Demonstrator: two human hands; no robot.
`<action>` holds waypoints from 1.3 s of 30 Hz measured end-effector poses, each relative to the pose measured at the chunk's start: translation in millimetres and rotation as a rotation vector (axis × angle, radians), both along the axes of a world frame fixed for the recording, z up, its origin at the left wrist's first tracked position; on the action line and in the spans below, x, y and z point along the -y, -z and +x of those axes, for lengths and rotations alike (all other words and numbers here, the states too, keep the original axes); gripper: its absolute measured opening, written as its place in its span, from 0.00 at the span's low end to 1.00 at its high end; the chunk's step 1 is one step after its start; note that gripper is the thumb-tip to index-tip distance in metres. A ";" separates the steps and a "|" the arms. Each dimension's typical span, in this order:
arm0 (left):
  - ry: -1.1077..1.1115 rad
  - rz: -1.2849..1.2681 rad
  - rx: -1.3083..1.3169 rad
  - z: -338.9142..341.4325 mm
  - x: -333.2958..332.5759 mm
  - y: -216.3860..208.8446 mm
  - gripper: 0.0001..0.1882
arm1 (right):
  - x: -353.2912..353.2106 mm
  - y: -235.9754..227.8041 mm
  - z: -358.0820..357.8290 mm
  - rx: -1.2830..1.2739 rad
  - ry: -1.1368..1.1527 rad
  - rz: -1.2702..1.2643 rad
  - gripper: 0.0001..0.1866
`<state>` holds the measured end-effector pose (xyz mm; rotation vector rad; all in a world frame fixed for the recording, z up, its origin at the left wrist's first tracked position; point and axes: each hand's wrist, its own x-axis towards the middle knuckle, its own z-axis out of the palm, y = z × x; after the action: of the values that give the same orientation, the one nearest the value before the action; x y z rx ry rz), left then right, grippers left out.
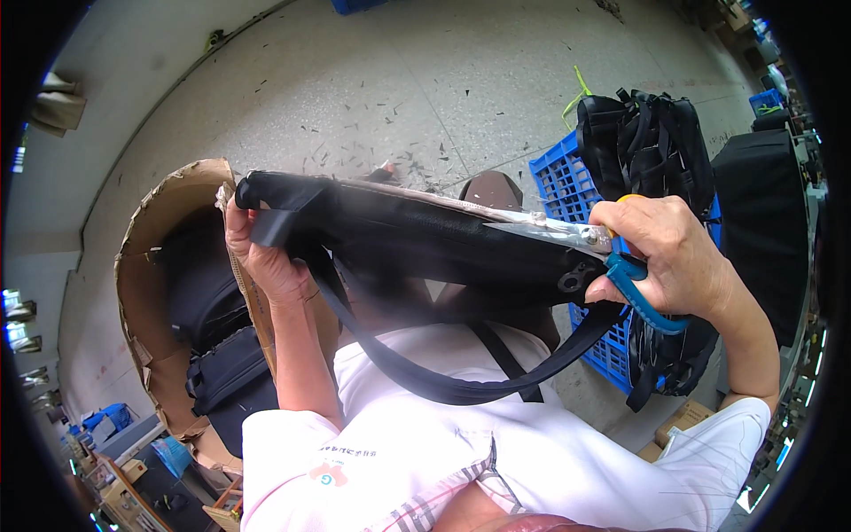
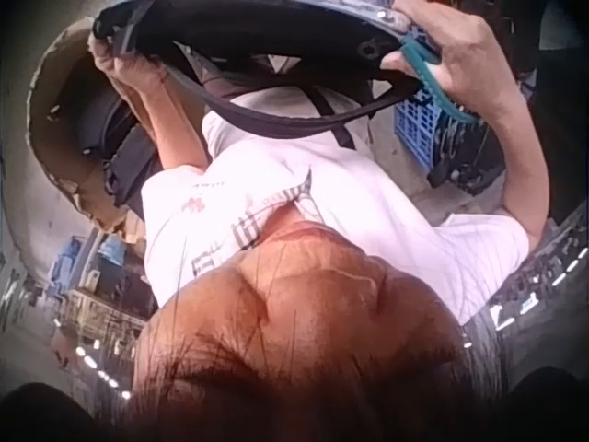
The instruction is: Trimming excess material and loose threads from black backpacks using scissors.
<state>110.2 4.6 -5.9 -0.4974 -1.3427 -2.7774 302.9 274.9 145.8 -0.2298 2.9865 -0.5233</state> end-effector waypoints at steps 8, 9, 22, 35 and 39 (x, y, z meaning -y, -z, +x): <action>-0.003 -0.015 -0.032 1.4 2.6 -1.0 0.16 | 2.9 -3.2 -0.2 -0.017 0.009 0.038 0.27; 0.007 -0.008 -0.030 2.9 1.5 -2.5 0.17 | 4.6 -3.3 -2.7 -0.019 0.008 0.038 0.27; -0.011 0.044 0.000 14.5 -1.5 -3.7 0.15 | 9.2 6.1 -13.0 0.012 0.006 0.065 0.32; 0.048 0.065 0.008 18.4 2.3 5.4 0.21 | 15.9 1.0 -27.4 0.016 -0.044 0.105 0.30; 0.013 0.058 0.020 20.8 0.1 2.0 0.21 | 16.6 8.9 -24.8 -0.037 -0.046 0.094 0.28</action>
<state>131.0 4.4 -7.9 -0.4789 -1.2625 -2.8298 278.0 258.3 137.0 -0.3026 3.0234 -0.3767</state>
